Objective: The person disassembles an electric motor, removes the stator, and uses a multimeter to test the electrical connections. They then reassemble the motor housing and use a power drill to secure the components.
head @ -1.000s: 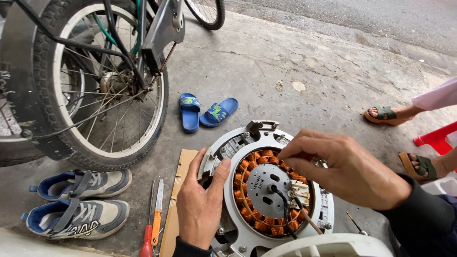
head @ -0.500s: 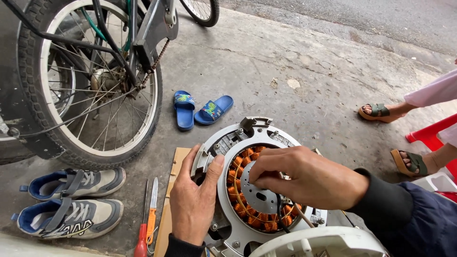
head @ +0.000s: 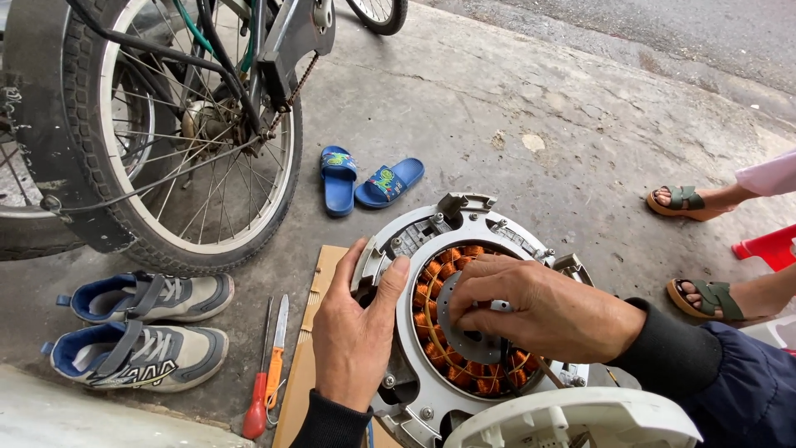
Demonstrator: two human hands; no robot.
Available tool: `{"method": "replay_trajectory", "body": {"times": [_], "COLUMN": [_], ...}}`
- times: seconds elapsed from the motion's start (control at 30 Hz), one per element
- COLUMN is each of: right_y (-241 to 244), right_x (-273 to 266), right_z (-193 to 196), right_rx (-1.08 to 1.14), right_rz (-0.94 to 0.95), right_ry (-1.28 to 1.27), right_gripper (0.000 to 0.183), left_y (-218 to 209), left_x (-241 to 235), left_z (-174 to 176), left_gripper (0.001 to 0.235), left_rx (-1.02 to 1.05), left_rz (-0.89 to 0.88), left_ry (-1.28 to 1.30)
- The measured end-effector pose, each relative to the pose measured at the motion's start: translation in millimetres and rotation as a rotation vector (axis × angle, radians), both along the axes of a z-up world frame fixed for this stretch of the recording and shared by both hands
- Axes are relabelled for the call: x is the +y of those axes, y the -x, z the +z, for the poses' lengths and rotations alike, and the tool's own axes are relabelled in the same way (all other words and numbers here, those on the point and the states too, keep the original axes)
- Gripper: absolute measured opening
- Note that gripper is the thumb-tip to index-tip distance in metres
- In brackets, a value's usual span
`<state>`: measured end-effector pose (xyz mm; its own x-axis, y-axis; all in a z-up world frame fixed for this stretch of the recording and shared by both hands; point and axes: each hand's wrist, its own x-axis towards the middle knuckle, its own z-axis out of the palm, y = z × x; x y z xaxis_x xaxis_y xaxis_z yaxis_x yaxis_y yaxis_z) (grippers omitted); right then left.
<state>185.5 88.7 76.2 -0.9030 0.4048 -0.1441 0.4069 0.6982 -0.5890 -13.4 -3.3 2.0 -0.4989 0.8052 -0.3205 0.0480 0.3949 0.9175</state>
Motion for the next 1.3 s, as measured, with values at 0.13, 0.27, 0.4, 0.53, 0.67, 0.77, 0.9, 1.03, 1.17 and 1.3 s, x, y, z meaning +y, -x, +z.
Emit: {"method": "replay_trajectory", "body": {"times": [0.13,0.27,0.4,0.53,0.67,0.77,0.9,1.03,1.17,1.3], "right_y": [1,2,1,1,1,1,4,10,12,15], "right_x": [-1,1,-3,-7,-6,-6,-4,2,7,6], "right_z": [-2,-7,-11,-12,-8,-9,-6,-9,-9,-3], "right_rx": [0.004,-0.028,0.021,0.027,0.075,0.084,0.012,0.015,0.003,0.029], "right_rz": [0.015,-0.07,-0.07,-0.046,0.1,0.212,0.339,0.365,0.382,0.343], "right_ry": [-0.021,-0.045,-0.107,-0.195,-0.306,-0.441,-0.614,-0.543,-0.566,-0.404], "right_gripper": [0.018,0.016,0.012,0.007,0.011,0.017,0.017,0.013,0.01,0.006], "left_y": [0,-1,-2,-2,-2,-3,-4,-3,-3,-1], "left_x": [0,0,1,0,0,0,0,1,2,1], "left_z": [-1,-2,-2,1,5,7,11,4,7,12], "left_gripper": [0.086,0.086,0.085,0.085,0.084,0.086,0.083,0.086,0.088,0.088], "left_rx": [0.004,0.009,0.015,-0.006,0.004,-0.012,-0.025,0.04,0.041,0.034], "left_rz": [0.007,0.007,0.013,0.006,0.003,-0.007,0.007,-0.009,0.006,0.014], "left_ry": [-0.008,-0.031,-0.04,-0.016,0.002,0.03,0.046,0.015,0.021,0.029]}}
